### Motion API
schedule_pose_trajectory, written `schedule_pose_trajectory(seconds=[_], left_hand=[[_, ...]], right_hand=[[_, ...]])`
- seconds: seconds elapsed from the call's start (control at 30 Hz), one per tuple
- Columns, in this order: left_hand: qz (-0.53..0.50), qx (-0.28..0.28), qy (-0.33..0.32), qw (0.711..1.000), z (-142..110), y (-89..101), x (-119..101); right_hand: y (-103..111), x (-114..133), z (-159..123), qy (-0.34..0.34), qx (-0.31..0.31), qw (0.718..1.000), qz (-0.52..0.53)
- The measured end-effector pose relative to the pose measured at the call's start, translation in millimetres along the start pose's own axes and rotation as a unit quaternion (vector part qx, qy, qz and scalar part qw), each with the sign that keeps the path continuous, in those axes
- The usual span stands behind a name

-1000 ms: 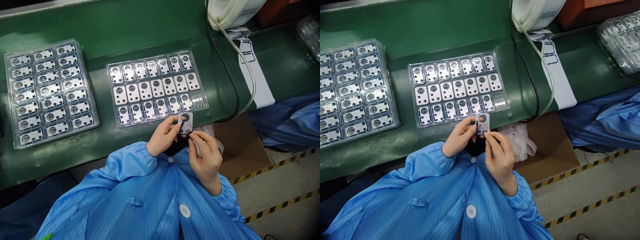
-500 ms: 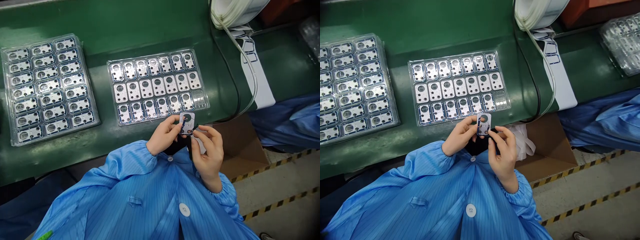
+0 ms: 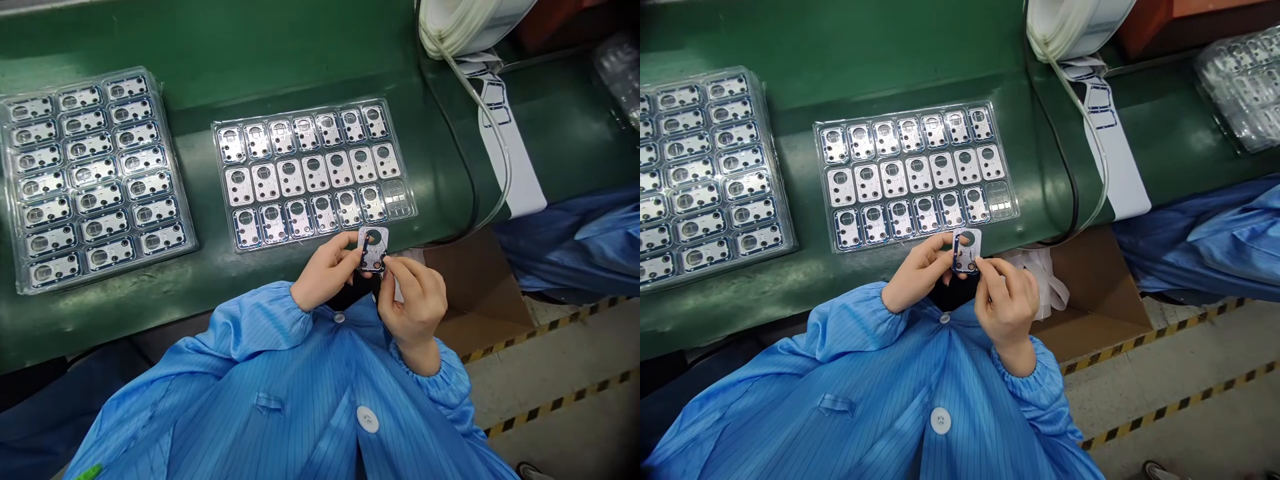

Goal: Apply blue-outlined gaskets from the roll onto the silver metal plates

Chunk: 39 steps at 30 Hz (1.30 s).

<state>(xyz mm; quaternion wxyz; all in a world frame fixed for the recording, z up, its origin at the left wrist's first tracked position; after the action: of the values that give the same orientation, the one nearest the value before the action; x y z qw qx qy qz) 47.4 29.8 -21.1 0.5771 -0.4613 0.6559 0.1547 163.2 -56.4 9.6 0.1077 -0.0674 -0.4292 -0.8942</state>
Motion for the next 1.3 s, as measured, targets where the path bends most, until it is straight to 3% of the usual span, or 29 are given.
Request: schedule_pose_trajectory(seconds=[0.3,0.47,0.67,0.8,0.87,1.3], left_hand=[[0.014,0.0,-0.002,1.0,0,0.4,1],[0.009,0.007,-0.007,1.0,0,-0.5,3],[0.023,0.01,-0.002,1.0,-2,-1.8,2],[0.04,0.01,0.001,0.999,-2,-2.1,1],[0.047,0.01,0.003,0.999,-2,-2.3,1],[0.058,0.017,-0.003,0.998,-3,-4.8,1]], right_hand=[[0,3,-2,0.029,-0.034,0.996,-0.082],[1,-2,-2,-0.015,-0.041,0.995,-0.095],[2,-14,3,-0.144,-0.008,0.987,0.07],[-9,-22,-3,-0.278,0.061,0.928,0.242],[-14,-24,-5,-0.312,0.072,0.901,0.291],[-21,-22,4,-0.315,0.066,0.913,0.249]])
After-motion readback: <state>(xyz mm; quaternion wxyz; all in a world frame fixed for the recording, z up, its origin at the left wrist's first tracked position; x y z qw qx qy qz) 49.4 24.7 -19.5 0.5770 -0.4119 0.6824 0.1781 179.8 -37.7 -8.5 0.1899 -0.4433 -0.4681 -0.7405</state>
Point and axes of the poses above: each hand's wrist, its own z-axis towards the middle knuckle, its own y-axis out of the back of the hand, x = y × z, the point moved 6 cm from there along z, towards the middle knuckle, and after that the axes turned 2 degrees about -z, right-handed, at the moved point
